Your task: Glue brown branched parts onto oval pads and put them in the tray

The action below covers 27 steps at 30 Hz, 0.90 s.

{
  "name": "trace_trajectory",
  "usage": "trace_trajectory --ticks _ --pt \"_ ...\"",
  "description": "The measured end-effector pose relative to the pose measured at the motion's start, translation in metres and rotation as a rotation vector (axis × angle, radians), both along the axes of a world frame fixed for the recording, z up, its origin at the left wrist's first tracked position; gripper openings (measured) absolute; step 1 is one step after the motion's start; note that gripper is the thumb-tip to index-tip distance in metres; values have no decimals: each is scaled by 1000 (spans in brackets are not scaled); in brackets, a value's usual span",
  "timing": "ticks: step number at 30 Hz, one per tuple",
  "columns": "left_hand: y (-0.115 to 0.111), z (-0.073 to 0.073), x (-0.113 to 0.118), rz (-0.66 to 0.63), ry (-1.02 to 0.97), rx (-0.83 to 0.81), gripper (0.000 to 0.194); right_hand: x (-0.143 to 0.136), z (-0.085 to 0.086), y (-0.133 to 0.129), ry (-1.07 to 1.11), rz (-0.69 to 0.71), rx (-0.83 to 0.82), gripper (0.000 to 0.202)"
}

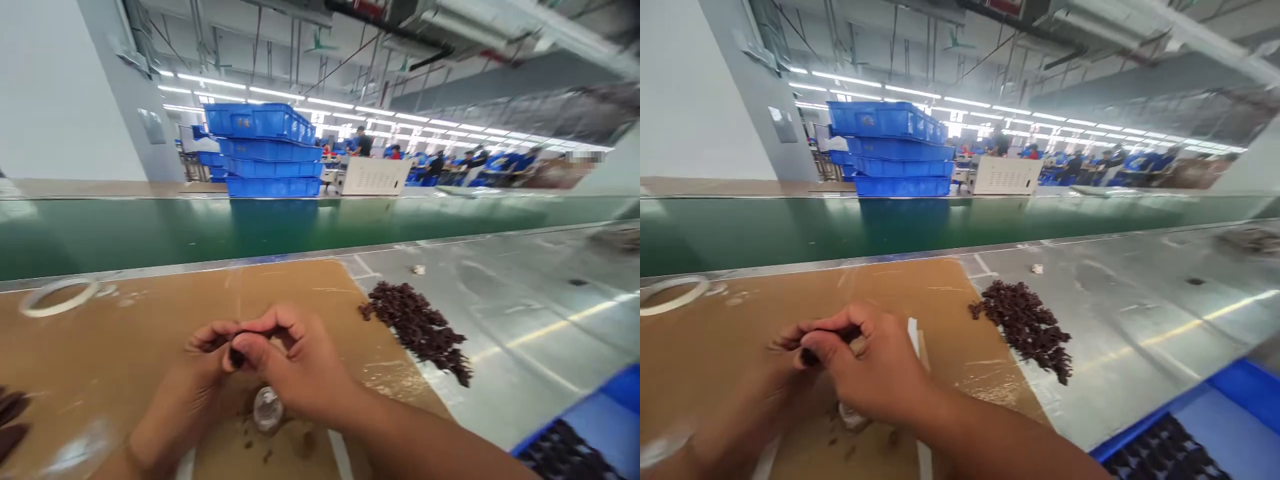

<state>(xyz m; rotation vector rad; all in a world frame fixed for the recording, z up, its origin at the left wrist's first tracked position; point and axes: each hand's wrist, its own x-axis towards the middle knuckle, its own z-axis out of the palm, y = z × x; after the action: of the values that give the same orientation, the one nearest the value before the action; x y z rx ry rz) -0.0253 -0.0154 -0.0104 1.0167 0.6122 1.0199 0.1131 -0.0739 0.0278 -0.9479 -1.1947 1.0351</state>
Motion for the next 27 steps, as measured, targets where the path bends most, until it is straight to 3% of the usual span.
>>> trace_trajectory --ticks 5,13,27 --pt "-4 10 6 -5 -26 -59 32 5 -3 0 -104 -2 37 15" --pt "-4 8 6 -10 -38 -66 28 7 -1 -1 -235 -77 103 12" --pt "-3 5 5 -5 -13 -43 30 8 -1 -2 -233 -64 90 10"
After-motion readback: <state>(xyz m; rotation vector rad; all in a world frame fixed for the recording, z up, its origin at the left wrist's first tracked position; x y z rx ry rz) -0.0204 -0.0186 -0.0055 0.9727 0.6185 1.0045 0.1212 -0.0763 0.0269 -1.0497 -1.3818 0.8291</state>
